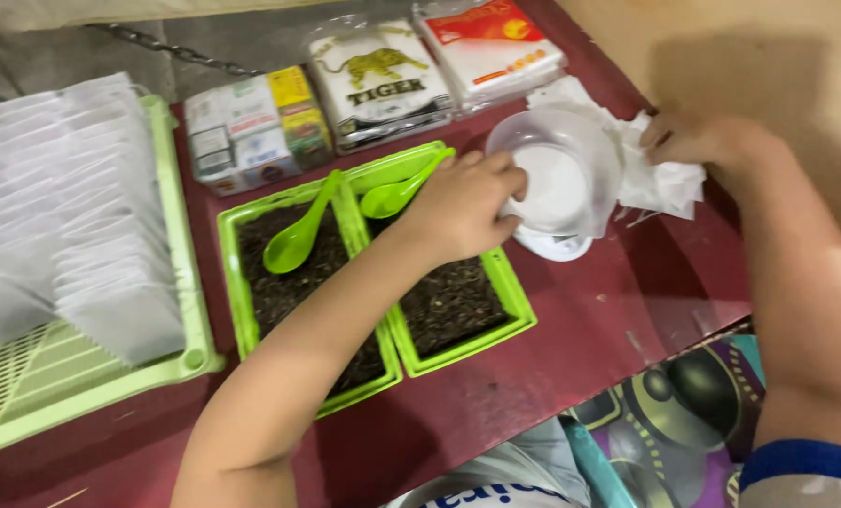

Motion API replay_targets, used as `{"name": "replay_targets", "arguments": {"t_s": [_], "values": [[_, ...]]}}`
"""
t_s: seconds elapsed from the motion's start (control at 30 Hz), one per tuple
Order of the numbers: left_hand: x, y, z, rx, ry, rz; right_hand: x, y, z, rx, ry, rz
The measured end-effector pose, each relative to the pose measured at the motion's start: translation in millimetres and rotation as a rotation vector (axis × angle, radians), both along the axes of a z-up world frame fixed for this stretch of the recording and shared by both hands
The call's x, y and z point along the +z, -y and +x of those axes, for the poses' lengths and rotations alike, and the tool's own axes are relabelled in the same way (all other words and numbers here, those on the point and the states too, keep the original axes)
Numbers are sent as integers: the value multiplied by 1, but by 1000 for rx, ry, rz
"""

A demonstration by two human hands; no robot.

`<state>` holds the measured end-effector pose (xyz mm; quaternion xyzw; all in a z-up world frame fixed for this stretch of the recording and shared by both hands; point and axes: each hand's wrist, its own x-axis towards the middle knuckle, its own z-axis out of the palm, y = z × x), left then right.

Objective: Filling small filter bags with loose tea leaves using a spoon

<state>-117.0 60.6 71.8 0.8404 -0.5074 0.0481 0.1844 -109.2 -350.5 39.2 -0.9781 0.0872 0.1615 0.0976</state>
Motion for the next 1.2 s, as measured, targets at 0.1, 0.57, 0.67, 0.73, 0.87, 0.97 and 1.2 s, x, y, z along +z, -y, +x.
{"name": "replay_targets", "arguments": {"t_s": [0.1, 0.57, 0.67, 0.73, 0.87, 0.97, 1.2], "values": [[3, 52, 2, -62, -5, 133, -16, -2, 3, 5, 25, -161], [-35, 184, 52, -50, -72, 43, -44, 10, -18, -25, 226, -81], [-40, 193, 58, -29, -75, 50, -40, 9, -20, -24, 236, -35], [-41, 196, 58, -22, -83, 58, -30, 1, -25, -11, 244, -41], [-40, 202, 62, -20, -74, 45, 1, -8, -26, -34, 417, 36], [-29, 196, 56, -3, -36, -1, 19, -14, -32, 24, 616, 66], [11, 150, 52, -20, -18, -228, 64, -67, -45, 302, 776, 265]]}}
